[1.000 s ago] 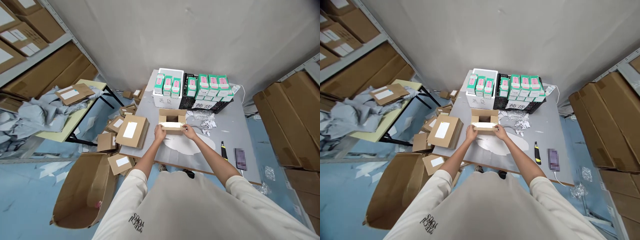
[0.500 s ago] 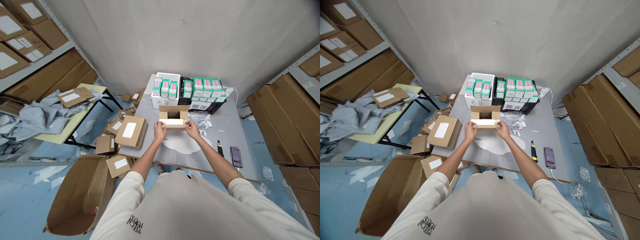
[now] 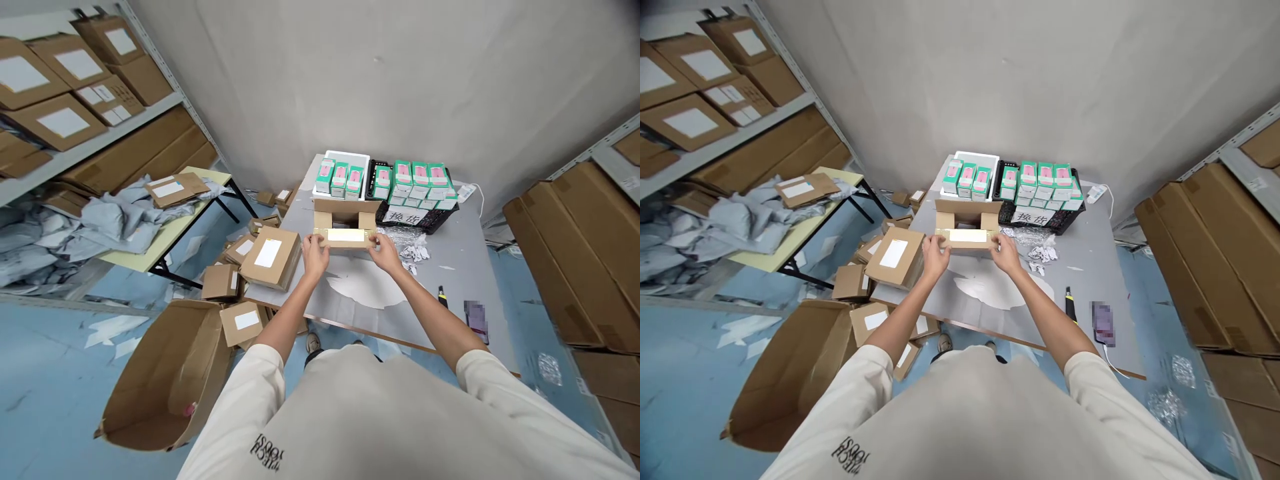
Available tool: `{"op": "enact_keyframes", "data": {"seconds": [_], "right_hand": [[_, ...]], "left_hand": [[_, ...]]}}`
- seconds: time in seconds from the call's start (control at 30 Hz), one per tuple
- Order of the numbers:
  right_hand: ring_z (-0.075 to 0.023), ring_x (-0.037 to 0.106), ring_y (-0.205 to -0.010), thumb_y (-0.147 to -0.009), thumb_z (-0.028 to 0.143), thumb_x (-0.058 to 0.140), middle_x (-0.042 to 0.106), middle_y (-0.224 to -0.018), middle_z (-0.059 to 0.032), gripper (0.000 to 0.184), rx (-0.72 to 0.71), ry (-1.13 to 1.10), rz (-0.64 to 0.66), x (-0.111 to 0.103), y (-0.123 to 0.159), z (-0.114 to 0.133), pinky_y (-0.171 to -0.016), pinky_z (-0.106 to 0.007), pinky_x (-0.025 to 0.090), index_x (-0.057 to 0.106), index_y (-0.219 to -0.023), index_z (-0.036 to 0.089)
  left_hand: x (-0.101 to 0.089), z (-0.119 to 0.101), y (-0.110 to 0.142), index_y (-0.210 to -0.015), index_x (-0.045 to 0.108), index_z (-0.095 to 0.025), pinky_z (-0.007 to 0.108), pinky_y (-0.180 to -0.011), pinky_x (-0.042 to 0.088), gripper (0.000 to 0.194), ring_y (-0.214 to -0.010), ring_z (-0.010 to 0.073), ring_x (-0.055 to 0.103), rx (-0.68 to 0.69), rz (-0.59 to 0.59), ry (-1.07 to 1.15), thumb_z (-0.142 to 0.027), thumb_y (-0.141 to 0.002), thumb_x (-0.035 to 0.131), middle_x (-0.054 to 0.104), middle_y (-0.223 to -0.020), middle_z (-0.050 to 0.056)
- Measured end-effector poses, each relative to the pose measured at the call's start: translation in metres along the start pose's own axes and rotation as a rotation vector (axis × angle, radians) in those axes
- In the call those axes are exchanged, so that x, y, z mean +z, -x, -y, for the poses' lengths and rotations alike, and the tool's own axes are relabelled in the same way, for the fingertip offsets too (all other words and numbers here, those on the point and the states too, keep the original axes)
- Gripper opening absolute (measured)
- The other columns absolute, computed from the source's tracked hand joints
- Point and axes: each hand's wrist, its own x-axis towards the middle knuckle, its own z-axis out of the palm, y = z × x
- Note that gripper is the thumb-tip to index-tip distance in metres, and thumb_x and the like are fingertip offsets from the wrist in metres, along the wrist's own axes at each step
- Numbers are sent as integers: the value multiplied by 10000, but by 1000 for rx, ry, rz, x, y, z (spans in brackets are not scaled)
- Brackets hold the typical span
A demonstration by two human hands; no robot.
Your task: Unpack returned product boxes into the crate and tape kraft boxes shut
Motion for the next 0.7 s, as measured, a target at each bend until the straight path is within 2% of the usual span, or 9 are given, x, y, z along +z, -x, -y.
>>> {"op": "enact_keyframes", "data": {"seconds": [0.1, 0.23, 0.43, 0.57, 0.63, 0.7], "right_hand": [[-255, 570, -924, -818, 257, 617, 661, -1128, -92, 251, -41, 15, -27, 17, -13, 28, -952, -436, 451, 603, -1066, 222], [-240, 568, -929, -816, 233, 606, 627, -1171, -107, 254, -70, -45, -40, 56, -38, 74, -870, -378, 487, 588, -1069, 218], [-173, 559, -755, -820, 213, 594, 576, -1232, -108, 280, -94, -155, 30, 142, -79, 150, -862, -379, 508, 570, -1098, 211], [-182, 583, -790, -852, 221, 563, 560, -1281, -119, 286, -159, -213, 123, 204, -101, 196, -901, -399, 523, 574, -1138, 214], [-197, 603, -836, -866, 237, 552, 544, -1336, -132, 298, -197, -227, 174, 232, -111, 217, -935, -419, 526, 586, -1161, 212], [-233, 623, -961, -880, 270, 547, 509, -1421, -143, 335, -236, -236, 231, 258, -121, 233, -990, -447, 516, 598, -1207, 215]], "left_hand": [[-25, 15, -9, -1146, 582, -229, 463, -1085, 421, 286, -1260, 323, 505, 6, -40, 10, -234, -868, 649, 482, -1259, 132], [-69, 47, -26, -1155, 579, -228, 449, -1115, 400, 297, -1301, 313, 479, -25, -83, -22, -239, -867, 651, 471, -1279, 132], [-141, 105, -42, -1177, 580, -237, 551, -1131, 348, 296, -1351, 371, 416, -176, -178, -135, -263, -886, 626, 447, -1410, 142], [-182, 154, -47, -1179, 589, -241, 587, -1121, 348, 289, -1357, 400, 410, -278, -249, -209, -289, -895, 619, 449, -1440, 144], [-198, 181, -49, -1181, 589, -233, 560, -1122, 369, 297, -1351, 387, 435, -315, -281, -219, -288, -891, 624, 456, -1430, 153], [-210, 206, -51, -1207, 574, -228, 528, -1126, 388, 323, -1355, 364, 457, -349, -297, -206, -288, -893, 616, 446, -1438, 158]]}}
